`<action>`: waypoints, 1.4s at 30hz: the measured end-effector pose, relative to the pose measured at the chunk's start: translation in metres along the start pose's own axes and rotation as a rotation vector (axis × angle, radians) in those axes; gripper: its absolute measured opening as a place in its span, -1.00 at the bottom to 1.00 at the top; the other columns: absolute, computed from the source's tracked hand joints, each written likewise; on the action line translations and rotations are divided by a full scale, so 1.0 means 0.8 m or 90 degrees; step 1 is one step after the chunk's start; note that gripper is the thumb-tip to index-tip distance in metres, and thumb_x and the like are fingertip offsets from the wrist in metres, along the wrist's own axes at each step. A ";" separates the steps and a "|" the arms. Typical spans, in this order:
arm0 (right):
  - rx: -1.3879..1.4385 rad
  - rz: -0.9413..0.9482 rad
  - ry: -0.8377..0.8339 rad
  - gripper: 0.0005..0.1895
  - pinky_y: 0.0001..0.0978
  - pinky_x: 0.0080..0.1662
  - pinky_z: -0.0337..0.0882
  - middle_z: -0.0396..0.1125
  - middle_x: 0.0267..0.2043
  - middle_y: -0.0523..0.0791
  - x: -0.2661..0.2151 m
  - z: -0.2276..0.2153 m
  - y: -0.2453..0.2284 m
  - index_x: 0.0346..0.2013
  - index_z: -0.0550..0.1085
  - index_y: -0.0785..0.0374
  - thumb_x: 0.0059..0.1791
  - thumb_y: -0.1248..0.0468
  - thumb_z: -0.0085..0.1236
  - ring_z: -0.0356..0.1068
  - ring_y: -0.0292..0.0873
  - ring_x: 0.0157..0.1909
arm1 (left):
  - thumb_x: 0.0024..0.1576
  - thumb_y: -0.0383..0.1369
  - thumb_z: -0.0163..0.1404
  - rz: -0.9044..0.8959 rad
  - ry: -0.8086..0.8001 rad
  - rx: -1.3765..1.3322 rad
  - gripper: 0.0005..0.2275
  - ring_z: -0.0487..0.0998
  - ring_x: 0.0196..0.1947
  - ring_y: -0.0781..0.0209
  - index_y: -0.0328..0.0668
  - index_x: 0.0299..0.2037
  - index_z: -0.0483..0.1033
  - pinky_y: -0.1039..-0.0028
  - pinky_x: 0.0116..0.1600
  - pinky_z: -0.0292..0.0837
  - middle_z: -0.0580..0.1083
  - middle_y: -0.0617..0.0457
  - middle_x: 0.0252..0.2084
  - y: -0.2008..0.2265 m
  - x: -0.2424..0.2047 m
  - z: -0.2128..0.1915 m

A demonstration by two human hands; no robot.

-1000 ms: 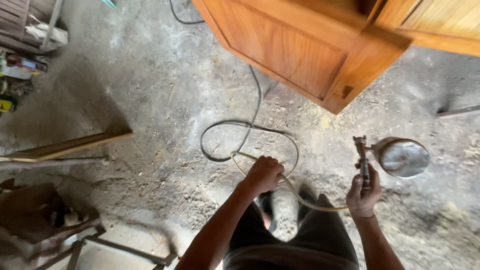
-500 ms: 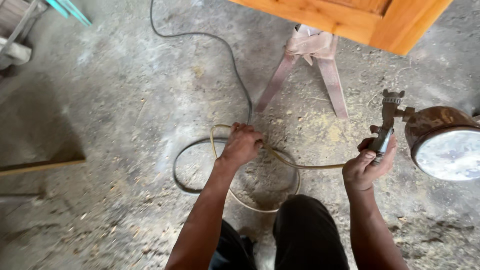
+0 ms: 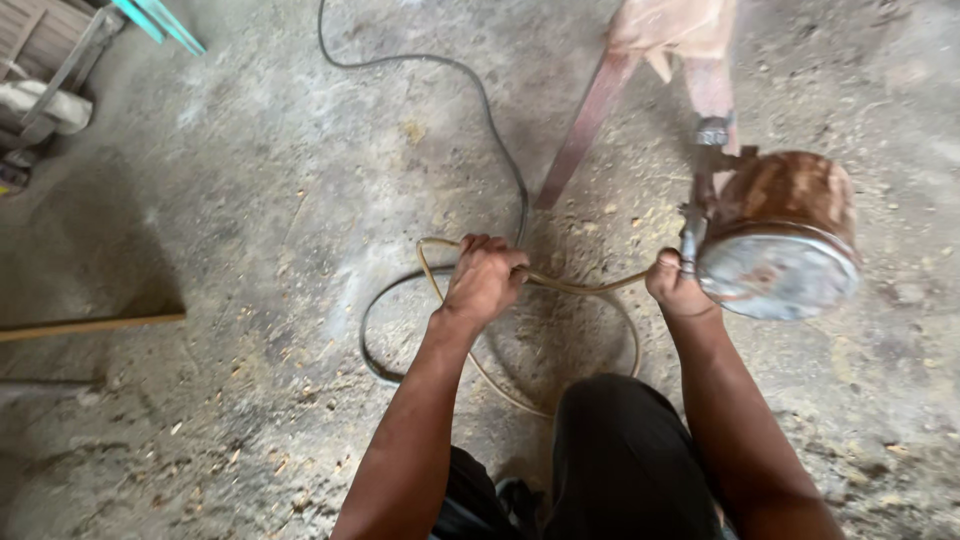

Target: The person uses a spray gun connected to an air hose to apply a finish to a wooden cabinet. They open and close cabinet doors to reach different surfaces, moving around the unit to cover all sides.

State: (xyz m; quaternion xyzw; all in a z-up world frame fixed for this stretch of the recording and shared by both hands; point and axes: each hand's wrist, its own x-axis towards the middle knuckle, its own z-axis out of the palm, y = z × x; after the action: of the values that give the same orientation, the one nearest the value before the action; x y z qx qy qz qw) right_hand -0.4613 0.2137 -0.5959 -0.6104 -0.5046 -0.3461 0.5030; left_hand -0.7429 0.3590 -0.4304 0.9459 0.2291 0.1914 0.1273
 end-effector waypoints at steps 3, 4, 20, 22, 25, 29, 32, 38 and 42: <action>-0.175 -0.094 0.022 -0.28 -0.01 0.40 0.24 0.19 0.38 0.22 -0.026 0.068 0.017 0.51 0.06 0.43 0.15 0.10 -0.07 0.19 0.16 0.45 | 0.00 -0.39 0.21 -0.017 -0.002 0.031 -0.91 0.52 -0.05 -0.13 -0.10 -0.31 0.67 0.09 0.21 0.27 0.56 -0.12 -0.23 -0.011 -0.006 -0.009; -0.109 -0.106 0.005 -0.28 0.01 0.41 0.20 0.16 0.41 0.19 -0.024 0.088 0.020 0.50 0.06 0.41 0.17 0.06 -0.03 0.14 0.15 0.46 | 0.01 -0.39 0.20 -0.029 -0.010 0.046 -0.93 0.53 -0.06 -0.13 -0.11 -0.32 0.67 0.09 0.22 0.28 0.56 -0.12 -0.25 -0.015 -0.009 -0.014; 0.122 -0.131 -0.049 -0.04 0.01 -0.15 0.47 0.25 0.09 0.35 0.172 0.181 -0.115 0.13 0.25 0.81 0.12 -0.26 -0.12 0.44 0.20 -0.15 | 0.05 -0.38 0.15 -0.097 -0.030 0.065 -0.93 0.53 -0.04 -0.14 -0.14 -0.32 0.64 0.05 0.22 0.28 0.57 -0.16 -0.23 -0.036 -0.027 -0.023; 0.045 -0.109 -0.076 -0.21 0.01 -0.07 0.48 0.25 0.20 0.34 0.156 0.166 -0.111 0.17 0.35 0.52 0.11 -0.24 -0.04 0.46 0.22 -0.08 | 0.07 -0.39 0.15 -0.090 -0.034 0.048 -0.93 0.54 -0.02 -0.14 -0.13 -0.29 0.65 0.06 0.24 0.28 0.57 -0.17 -0.22 -0.035 -0.027 -0.020; 0.200 -0.046 -0.098 -0.62 -0.14 0.19 0.51 0.39 0.18 -0.08 0.124 0.123 -0.086 0.16 0.48 0.12 0.20 -0.03 0.02 0.54 0.11 0.12 | 0.02 -0.40 0.18 -0.072 -0.064 0.032 -0.89 0.52 -0.03 -0.19 -0.17 -0.27 0.67 0.03 0.20 0.29 0.56 -0.22 -0.18 -0.029 -0.018 -0.016; 0.159 0.016 -0.212 -0.45 0.03 0.26 0.27 0.29 0.18 0.16 0.068 0.010 -0.045 0.20 0.33 0.34 0.09 -0.03 -0.01 0.28 0.23 0.20 | -0.02 -0.41 0.18 -0.003 -0.059 -0.011 -0.88 0.50 -0.02 -0.20 -0.17 -0.30 0.68 0.04 0.23 0.28 0.56 -0.22 -0.18 -0.011 -0.008 0.005; -0.002 0.063 -0.177 -0.49 0.04 0.19 0.31 0.31 0.11 0.16 0.045 -0.118 -0.052 0.16 0.34 0.38 0.10 0.03 -0.05 0.30 0.22 0.14 | -0.02 -0.40 0.18 0.057 -0.082 -0.040 -0.88 0.50 -0.03 -0.16 -0.17 -0.29 0.68 0.06 0.27 0.28 0.57 -0.18 -0.20 0.026 0.004 0.016; -0.195 0.111 -0.178 -0.57 0.07 0.04 0.38 0.35 -0.01 0.16 0.133 -0.351 -0.153 0.10 0.36 0.48 0.11 0.15 -0.12 0.35 0.19 0.00 | 0.00 -0.39 0.19 0.128 -0.184 -0.178 -0.91 0.52 -0.13 -0.11 -0.17 -0.33 0.66 0.05 0.19 0.31 0.57 -0.11 -0.33 0.162 0.033 -0.026; -0.227 0.218 -0.385 -0.54 0.04 -0.15 0.45 0.45 -0.23 0.09 0.267 -0.454 -0.205 0.02 0.44 0.46 -0.01 0.12 0.03 0.44 0.15 -0.24 | 0.00 -0.33 0.25 0.171 -0.244 -0.214 -0.86 0.53 -0.18 -0.12 -0.22 -0.34 0.65 0.09 0.08 0.35 0.55 -0.14 -0.37 0.256 0.045 -0.111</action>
State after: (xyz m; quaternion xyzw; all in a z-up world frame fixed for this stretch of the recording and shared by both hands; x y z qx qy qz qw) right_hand -0.5350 -0.0817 -0.2614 -0.8380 -0.4529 -0.1444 0.2679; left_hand -0.6721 0.2132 -0.2726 0.9523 0.0386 0.0596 0.2968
